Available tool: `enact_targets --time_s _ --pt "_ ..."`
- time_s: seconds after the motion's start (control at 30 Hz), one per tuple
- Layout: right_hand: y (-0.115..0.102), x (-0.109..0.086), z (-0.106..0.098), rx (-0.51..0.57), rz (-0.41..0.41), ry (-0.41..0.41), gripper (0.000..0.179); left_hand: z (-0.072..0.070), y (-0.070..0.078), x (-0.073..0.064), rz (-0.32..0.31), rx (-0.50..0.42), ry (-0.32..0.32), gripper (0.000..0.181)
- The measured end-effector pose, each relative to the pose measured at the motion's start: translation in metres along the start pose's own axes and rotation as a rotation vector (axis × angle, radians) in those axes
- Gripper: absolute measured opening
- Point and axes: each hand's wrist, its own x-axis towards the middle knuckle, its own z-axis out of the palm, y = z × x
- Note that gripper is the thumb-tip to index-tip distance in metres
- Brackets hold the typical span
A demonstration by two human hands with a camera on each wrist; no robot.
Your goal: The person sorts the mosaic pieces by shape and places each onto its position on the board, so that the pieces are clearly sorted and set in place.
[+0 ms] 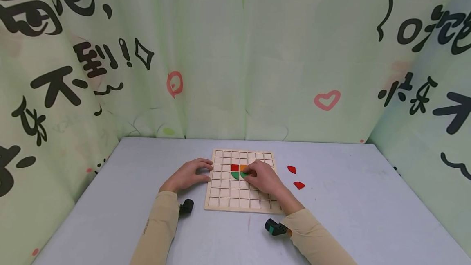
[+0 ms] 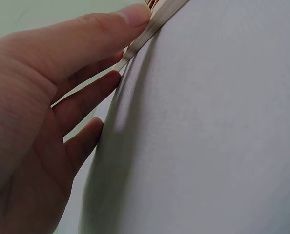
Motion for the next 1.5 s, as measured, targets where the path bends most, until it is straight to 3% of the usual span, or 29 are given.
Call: enact_targets --time_s 1.5 --pt "0.0001 0.0016 -0.0006 -0.022 -0.008 0.004 0.01 0.0019 -0.0016 0.0005 -0.009 0.002 0.006 0.034"
